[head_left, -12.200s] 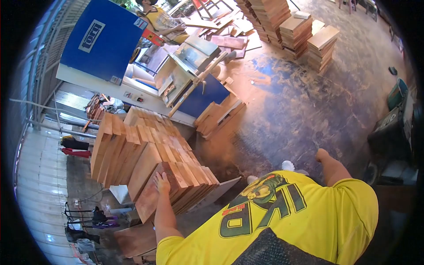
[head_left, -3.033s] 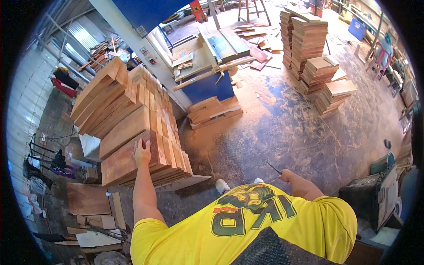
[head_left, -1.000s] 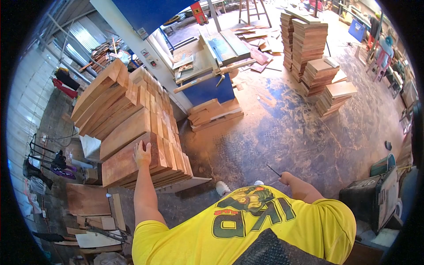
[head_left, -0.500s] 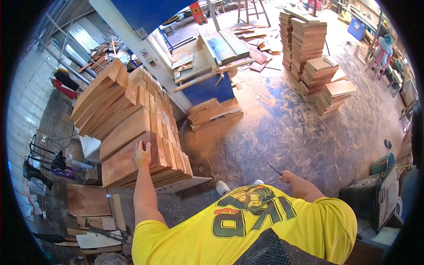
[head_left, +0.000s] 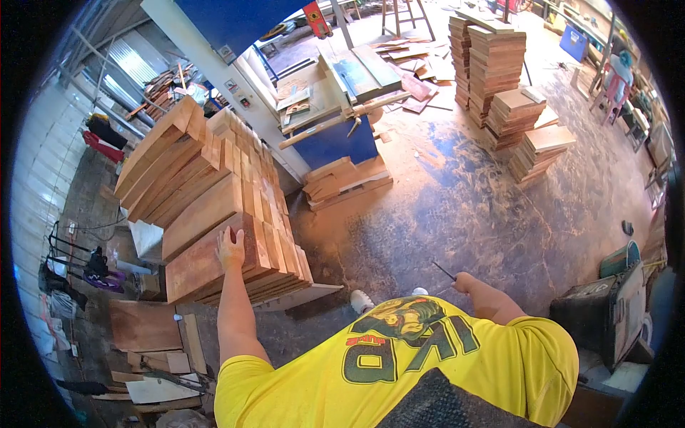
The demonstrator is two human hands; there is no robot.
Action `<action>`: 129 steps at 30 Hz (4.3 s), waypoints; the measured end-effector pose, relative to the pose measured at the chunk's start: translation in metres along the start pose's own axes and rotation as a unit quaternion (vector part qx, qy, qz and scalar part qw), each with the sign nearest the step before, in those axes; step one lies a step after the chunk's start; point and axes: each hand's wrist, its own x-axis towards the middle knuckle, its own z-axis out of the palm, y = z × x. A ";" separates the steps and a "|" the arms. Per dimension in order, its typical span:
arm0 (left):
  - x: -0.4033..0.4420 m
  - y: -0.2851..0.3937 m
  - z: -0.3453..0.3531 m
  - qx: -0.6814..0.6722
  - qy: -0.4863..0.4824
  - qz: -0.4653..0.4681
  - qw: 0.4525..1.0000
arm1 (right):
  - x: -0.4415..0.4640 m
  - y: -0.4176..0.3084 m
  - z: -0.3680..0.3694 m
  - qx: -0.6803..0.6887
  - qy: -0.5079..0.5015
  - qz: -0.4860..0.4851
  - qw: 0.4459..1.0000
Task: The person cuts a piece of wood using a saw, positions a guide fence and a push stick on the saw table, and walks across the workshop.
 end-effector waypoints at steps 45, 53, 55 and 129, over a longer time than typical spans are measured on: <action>-0.103 0.359 -0.040 -0.598 -0.565 0.425 0.377 | 0.010 0.046 -0.083 0.076 -0.007 0.098 0.992; -0.024 0.467 -0.153 -0.683 -0.473 0.554 -0.053 | 0.056 0.024 -0.164 0.098 -0.007 0.141 0.985; -0.006 0.477 -0.151 -0.692 -0.474 0.541 -0.059 | 0.067 0.014 -0.185 0.129 0.071 0.124 0.981; 0.322 0.372 0.274 0.100 -0.149 0.231 0.956 | 0.192 -0.108 -0.327 0.145 0.052 0.109 0.982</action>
